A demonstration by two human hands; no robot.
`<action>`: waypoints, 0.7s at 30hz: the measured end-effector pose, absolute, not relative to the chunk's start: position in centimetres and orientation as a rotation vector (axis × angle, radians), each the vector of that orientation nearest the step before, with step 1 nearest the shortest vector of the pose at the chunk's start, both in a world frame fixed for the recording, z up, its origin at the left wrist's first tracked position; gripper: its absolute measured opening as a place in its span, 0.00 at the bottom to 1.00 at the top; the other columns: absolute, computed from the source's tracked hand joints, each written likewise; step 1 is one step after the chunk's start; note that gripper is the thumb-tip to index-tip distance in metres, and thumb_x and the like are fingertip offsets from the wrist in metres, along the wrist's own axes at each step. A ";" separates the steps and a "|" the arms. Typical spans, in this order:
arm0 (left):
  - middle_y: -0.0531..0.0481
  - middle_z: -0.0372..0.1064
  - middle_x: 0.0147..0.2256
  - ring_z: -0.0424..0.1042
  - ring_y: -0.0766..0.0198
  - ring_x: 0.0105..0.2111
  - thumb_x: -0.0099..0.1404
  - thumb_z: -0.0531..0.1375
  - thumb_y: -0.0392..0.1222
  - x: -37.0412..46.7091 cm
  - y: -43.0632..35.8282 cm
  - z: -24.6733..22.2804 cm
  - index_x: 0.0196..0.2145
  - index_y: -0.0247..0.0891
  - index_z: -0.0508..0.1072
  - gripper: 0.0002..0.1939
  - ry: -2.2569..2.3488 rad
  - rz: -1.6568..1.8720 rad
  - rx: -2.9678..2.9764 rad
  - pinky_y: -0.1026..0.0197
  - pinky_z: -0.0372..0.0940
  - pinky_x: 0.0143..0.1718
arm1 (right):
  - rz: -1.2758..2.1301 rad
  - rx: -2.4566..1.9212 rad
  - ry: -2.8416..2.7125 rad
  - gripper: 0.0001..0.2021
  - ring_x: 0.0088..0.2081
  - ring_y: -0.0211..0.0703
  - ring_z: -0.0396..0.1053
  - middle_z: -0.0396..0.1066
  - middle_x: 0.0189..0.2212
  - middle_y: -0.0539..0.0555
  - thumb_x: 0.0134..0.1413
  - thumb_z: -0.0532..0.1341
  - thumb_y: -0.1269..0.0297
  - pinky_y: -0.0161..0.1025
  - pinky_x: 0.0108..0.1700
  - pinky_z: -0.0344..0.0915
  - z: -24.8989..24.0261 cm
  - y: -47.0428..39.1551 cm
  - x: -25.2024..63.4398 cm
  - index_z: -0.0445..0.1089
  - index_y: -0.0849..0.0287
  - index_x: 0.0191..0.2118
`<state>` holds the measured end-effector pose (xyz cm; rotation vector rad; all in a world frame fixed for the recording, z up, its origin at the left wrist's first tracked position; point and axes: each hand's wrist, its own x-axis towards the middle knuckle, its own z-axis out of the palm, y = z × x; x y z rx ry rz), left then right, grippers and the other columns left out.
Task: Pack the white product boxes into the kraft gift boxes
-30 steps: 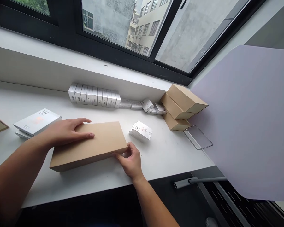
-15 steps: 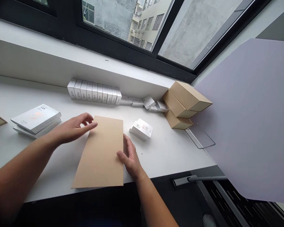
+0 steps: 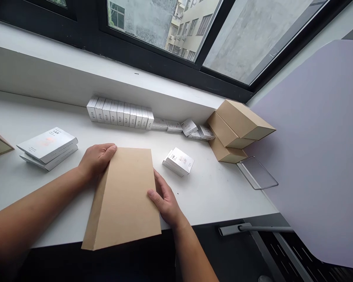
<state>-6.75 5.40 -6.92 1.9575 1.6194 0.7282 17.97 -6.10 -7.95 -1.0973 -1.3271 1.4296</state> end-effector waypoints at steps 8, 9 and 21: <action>0.51 0.56 0.19 0.59 0.59 0.24 0.63 0.51 0.65 -7.8 5.3 -4.6 0.16 0.42 0.53 0.28 1.799 0.603 1.926 0.57 0.49 0.27 | 1.340 -1.113 -1.291 0.27 0.59 0.58 0.68 0.66 0.61 0.57 0.59 0.63 0.48 0.54 0.55 0.70 -9.4 -6.0 18.1 0.65 0.48 0.62; 0.51 0.57 0.19 0.59 0.59 0.24 0.62 0.52 0.66 -8.2 5.3 -4.2 0.16 0.42 0.54 0.29 1.816 0.589 1.899 0.57 0.49 0.26 | 1.313 -1.133 -1.275 0.26 0.58 0.58 0.69 0.68 0.60 0.58 0.59 0.63 0.48 0.54 0.56 0.69 -9.6 -6.0 18.1 0.67 0.49 0.60; 0.50 0.75 0.30 0.73 0.61 0.23 0.53 0.69 0.57 -15.6 4.5 1.0 0.40 0.47 0.74 0.20 1.303 0.430 1.230 0.66 0.59 0.18 | 1.172 -0.888 -1.394 0.49 0.58 0.62 0.66 0.65 0.61 0.60 0.38 0.59 0.21 0.59 0.60 0.64 -10.2 -6.4 18.7 0.65 0.50 0.61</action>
